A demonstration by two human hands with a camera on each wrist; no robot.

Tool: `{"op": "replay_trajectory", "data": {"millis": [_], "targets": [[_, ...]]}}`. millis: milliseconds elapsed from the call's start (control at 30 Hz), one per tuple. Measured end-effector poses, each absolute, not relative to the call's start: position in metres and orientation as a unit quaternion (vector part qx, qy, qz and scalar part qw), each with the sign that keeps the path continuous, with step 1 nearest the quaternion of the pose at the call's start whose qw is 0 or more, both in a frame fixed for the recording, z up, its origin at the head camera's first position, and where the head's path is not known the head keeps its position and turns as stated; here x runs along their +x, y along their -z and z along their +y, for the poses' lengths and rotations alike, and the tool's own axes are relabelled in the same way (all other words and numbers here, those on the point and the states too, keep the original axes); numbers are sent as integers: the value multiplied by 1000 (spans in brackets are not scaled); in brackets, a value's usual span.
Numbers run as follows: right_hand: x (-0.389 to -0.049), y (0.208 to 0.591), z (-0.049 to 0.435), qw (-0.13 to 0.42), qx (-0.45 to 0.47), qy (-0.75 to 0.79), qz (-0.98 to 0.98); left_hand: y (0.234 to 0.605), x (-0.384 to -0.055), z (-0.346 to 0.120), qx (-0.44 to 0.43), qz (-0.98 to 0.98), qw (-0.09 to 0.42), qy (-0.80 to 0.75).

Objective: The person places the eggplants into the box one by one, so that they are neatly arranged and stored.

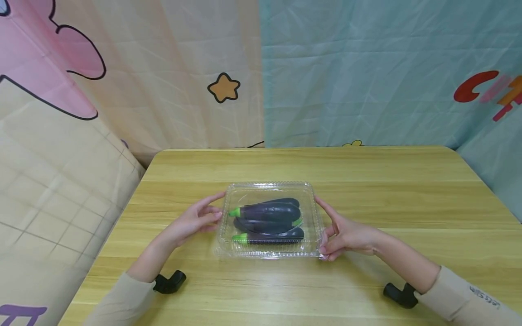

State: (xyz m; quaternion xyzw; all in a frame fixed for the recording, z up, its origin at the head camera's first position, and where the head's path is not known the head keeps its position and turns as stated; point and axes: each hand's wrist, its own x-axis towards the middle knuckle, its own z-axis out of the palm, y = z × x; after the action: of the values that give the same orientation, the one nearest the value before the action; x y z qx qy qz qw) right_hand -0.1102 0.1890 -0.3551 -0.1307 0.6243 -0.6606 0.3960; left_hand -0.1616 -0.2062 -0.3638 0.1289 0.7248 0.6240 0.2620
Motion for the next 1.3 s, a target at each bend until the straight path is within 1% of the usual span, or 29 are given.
{"op": "replay_trajectory", "data": {"millis": [133,233,433,633,833,1100,1300], "targets": [[-110,354,188,396,-130,661,624,361,-156,-209,145,734,276,-604],[-110,354,188,394,-130,660,626,359,-153,-213,165,734,295,-590],[-110,355,187,393,-124,657,632,356,-149,-219,211,706,361,-572],[-110,356,188,390,-116,649,643,356,-147,-219,223,678,410,-568],[-110,356,188,390,-115,648,644,358,-144,-214,212,667,427,-572],[-109,356,186,387,-106,647,648,357,-139,-210,183,661,430,-587],[-108,355,186,386,-104,646,650,355,-138,-207,178,657,432,-592]]}}
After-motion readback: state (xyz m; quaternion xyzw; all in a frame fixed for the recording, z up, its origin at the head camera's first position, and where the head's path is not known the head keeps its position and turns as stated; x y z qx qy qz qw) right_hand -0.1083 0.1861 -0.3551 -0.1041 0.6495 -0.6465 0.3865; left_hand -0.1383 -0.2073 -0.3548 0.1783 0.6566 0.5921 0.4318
